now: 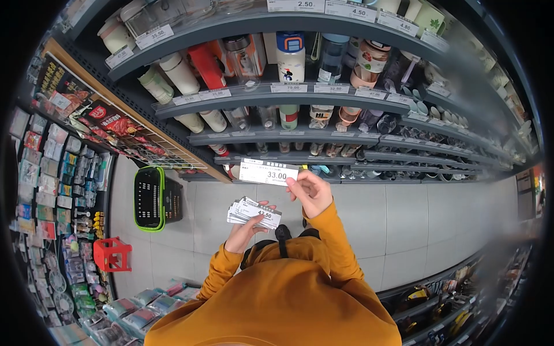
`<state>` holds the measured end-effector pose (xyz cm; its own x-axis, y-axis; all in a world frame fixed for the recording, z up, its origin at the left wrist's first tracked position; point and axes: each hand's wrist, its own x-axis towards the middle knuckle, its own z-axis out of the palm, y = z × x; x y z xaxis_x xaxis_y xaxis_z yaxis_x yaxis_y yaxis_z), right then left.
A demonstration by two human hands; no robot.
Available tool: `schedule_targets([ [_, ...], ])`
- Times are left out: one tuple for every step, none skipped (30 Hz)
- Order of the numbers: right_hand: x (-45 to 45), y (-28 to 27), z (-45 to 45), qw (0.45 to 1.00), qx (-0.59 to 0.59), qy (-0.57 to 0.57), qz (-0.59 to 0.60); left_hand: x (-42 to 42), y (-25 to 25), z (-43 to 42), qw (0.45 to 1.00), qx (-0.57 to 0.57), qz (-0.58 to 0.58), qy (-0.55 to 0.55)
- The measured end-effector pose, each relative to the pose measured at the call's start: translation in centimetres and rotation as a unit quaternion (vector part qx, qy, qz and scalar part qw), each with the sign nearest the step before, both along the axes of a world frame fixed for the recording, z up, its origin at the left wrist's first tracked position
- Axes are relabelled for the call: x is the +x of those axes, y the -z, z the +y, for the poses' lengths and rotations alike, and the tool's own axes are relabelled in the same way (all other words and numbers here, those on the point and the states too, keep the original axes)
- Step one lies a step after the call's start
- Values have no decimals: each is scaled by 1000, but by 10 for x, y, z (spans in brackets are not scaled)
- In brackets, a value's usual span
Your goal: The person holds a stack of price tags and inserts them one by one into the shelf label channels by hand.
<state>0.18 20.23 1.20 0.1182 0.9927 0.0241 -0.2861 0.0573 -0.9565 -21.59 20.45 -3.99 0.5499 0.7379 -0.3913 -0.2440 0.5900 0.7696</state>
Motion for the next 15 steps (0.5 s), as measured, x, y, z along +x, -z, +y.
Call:
schedule_targets([
  [-1,0,0,1000,4,0,-5,-1,2,-2,1000,0,-4,-2],
  [-2,0,1,1000,9,0,-11,-1,4,-4,1000,1,-9,-3],
  [-4,-1,1,1000,10,2,-10,-2,6,-5,1000,-3,-9,-3],
  [-5,-1,0,1000,10,4,-9,-2,9,-7,1000,-8,-9,-3],
  [-7,-2,-1,1000,10,6,-9,-3,11,-9,1000,-13,-9,-2],
  [-7,-2,-1,1000,12,7,-13,-3,13,-11,1000,-14,-9,0],
  [-7,-2,-2,1000,14,9,-17,-3,14,-12,1000,-15,-10,2],
  [-7,-2,-2,1000,16,10,-21,-3,16,-14,1000,-15,-10,5],
  [-7,-2,-2,1000,14,8,-20,-4,17,-14,1000,-16,-10,4],
  [-6,0,-2,1000,13,7,-19,-5,18,-14,1000,-16,-10,4],
  [-6,1,-2,1000,12,6,-18,-6,18,-14,1000,-16,-9,4],
  [-6,2,-3,1000,12,5,-19,-7,18,-13,1000,-14,-11,-1],
  [-6,3,-3,1000,12,3,-20,-9,17,-12,1000,-13,-14,-7],
  [-6,3,-4,1000,12,2,-21,-10,17,-11,1000,-11,-16,-13],
  [-7,4,-4,1000,11,4,-18,-10,16,-10,1000,-10,-11,-15],
])
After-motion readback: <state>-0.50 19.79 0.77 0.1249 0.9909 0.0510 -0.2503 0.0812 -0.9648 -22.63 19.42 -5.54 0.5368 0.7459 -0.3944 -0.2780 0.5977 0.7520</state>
